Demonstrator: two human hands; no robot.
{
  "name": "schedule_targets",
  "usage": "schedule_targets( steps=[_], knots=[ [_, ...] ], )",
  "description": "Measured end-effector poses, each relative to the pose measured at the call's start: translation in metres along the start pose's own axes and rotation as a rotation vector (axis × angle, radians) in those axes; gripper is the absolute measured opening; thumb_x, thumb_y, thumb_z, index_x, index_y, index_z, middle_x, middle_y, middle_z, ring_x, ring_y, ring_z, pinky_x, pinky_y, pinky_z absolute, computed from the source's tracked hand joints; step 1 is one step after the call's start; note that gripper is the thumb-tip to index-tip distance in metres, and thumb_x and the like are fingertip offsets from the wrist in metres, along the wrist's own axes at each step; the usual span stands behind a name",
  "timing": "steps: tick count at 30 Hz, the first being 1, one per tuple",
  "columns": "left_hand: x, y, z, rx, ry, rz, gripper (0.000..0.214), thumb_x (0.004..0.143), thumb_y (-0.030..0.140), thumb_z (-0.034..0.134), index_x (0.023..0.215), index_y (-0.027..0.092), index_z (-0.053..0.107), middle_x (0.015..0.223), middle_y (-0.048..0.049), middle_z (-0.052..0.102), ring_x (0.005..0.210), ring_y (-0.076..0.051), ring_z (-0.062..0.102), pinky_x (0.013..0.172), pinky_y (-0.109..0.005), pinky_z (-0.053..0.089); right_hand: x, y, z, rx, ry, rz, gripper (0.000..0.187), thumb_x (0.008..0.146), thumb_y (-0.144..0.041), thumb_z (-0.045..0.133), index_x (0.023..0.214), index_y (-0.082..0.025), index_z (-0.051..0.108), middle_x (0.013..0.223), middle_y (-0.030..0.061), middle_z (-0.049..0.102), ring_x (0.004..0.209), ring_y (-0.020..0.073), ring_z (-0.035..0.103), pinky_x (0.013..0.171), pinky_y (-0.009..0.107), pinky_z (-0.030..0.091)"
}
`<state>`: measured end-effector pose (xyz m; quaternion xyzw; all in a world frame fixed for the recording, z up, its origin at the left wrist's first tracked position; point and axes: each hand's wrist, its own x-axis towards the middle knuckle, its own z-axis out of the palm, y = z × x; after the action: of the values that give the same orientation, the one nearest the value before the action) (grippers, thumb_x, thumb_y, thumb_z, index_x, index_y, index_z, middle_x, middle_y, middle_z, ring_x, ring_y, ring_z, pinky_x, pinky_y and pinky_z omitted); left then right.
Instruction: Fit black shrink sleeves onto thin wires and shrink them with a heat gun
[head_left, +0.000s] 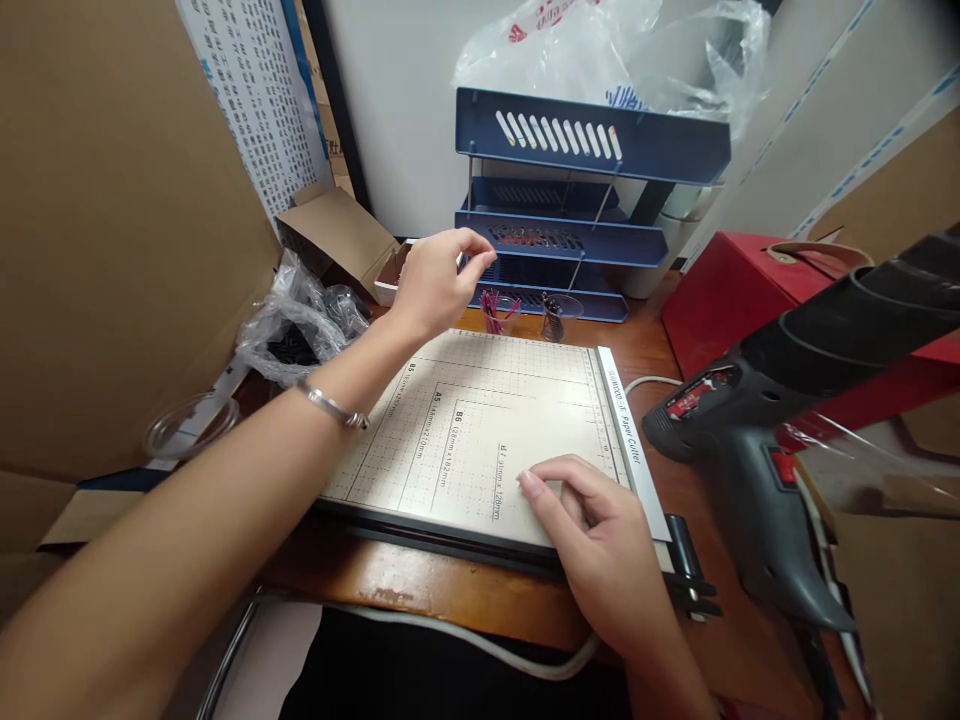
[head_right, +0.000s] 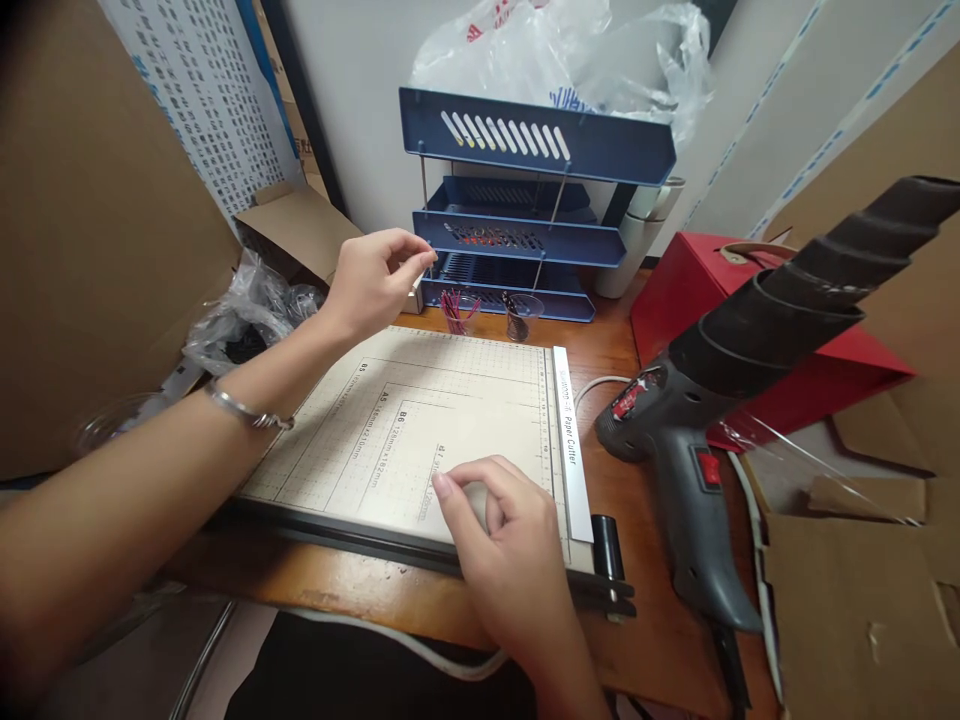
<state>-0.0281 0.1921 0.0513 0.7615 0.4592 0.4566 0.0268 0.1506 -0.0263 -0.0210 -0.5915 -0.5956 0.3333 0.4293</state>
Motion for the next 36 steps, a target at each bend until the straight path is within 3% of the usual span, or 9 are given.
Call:
schedule_targets(
  steps=[5, 8, 10, 14, 19, 25, 29, 33, 36],
  knots=[
    [-0.056, 0.068, -0.025, -0.41, 0.158, -0.109, 0.011, 0.099, 0.024, 0.071, 0.097, 0.018, 0.08, 0.086, -0.0017, 0.078, 0.067, -0.013, 0.06, 0.066, -0.027, 0.048, 0.001, 0.004, 0.0, 0.084, 0.001, 0.132, 0.044, 0.094, -0.057, 0.066, 0.106, -0.018, 0.082, 0.06, -0.0022, 0.046, 0.054, 0.0082, 0.038, 0.056, 0.023, 0.034],
    [-0.101, 0.095, -0.037, -0.586, 0.069, -0.317, 0.011, 0.097, 0.03, 0.075, 0.094, 0.022, 0.081, 0.086, 0.0001, 0.077, 0.065, -0.012, 0.058, 0.06, -0.024, 0.047, 0.003, 0.005, -0.001, 0.2, -0.029, 0.188, 0.052, 0.092, -0.059, 0.069, 0.123, -0.018, 0.075, 0.081, 0.0037, 0.068, 0.058, 0.0087, 0.047, 0.059, 0.024, 0.041],
    [-0.129, 0.101, -0.04, -0.657, -0.001, -0.474, 0.013, 0.096, 0.035, 0.077, 0.093, 0.023, 0.082, 0.082, 0.0001, 0.076, 0.063, -0.012, 0.055, 0.057, -0.024, 0.046, 0.003, 0.003, -0.001, 0.299, -0.036, 0.205, 0.059, 0.092, -0.06, 0.071, 0.134, -0.02, 0.067, 0.094, 0.0057, 0.073, 0.062, 0.0089, 0.051, 0.056, 0.022, 0.038],
    [-0.162, 0.092, -0.039, -0.704, -0.089, -0.654, 0.016, 0.093, 0.041, 0.079, 0.088, 0.026, 0.083, 0.087, -0.0028, 0.077, 0.069, -0.017, 0.061, 0.061, -0.026, 0.05, 0.003, -0.001, -0.005, 0.438, 0.006, 0.237, 0.057, 0.092, -0.056, 0.075, 0.134, -0.021, 0.062, 0.09, 0.003, 0.071, 0.059, 0.0064, 0.046, 0.052, 0.02, 0.029],
    [-0.169, 0.081, -0.036, -0.698, -0.172, -0.692, 0.017, 0.089, 0.042, 0.081, 0.083, 0.026, 0.083, 0.084, -0.004, 0.076, 0.071, -0.018, 0.062, 0.061, -0.027, 0.049, 0.005, 0.004, -0.008, 0.493, 0.038, 0.236, 0.043, 0.09, -0.056, 0.078, 0.097, -0.015, 0.068, 0.081, 0.0048, 0.074, 0.047, 0.0013, 0.023, 0.045, 0.021, 0.013],
    [-0.166, 0.089, -0.023, -1.066, -0.285, -0.813, 0.025, 0.088, 0.045, 0.086, 0.104, 0.027, 0.079, 0.077, 0.0025, 0.068, 0.047, -0.007, 0.049, 0.043, -0.02, 0.039, 0.008, 0.002, -0.007, 0.494, 0.024, 0.209, 0.043, 0.089, -0.056, 0.08, 0.088, -0.014, 0.07, 0.075, 0.0062, 0.075, 0.046, 0.0012, 0.024, 0.044, 0.02, 0.01],
    [-0.163, 0.091, -0.015, -1.165, -0.397, -0.861, 0.023, 0.087, 0.042, 0.087, 0.091, 0.02, 0.079, 0.055, 0.0046, 0.057, 0.045, -0.007, 0.05, 0.042, -0.017, 0.039, 0.007, 0.002, -0.008, 0.513, 0.011, 0.2, 0.041, 0.089, -0.056, 0.08, 0.09, -0.015, 0.073, 0.066, 0.0036, 0.071, 0.045, 0.001, 0.021, 0.043, 0.018, 0.014],
    [-0.159, 0.087, -0.016, -1.142, -0.279, -0.847, 0.02, 0.088, 0.038, 0.086, 0.084, 0.019, 0.08, 0.051, 0.0046, 0.056, 0.043, -0.007, 0.048, 0.043, -0.017, 0.04, 0.006, 0.002, -0.009, 0.497, 0.01, 0.168, 0.038, 0.089, -0.052, 0.081, 0.096, -0.015, 0.077, 0.076, 0.0069, 0.077, 0.044, 0.0012, 0.027, 0.042, 0.017, 0.022],
    [-0.158, 0.084, -0.016, -1.112, -0.212, -0.838, 0.019, 0.086, 0.037, 0.087, 0.083, 0.02, 0.08, 0.051, 0.0052, 0.055, 0.042, -0.007, 0.047, 0.042, -0.018, 0.041, 0.005, 0.001, -0.008, 0.456, 0.01, 0.155, 0.035, 0.091, -0.05, 0.079, 0.097, -0.015, 0.08, 0.081, 0.0087, 0.079, 0.045, 0.0036, 0.041, 0.048, 0.017, 0.04]
  ],
)
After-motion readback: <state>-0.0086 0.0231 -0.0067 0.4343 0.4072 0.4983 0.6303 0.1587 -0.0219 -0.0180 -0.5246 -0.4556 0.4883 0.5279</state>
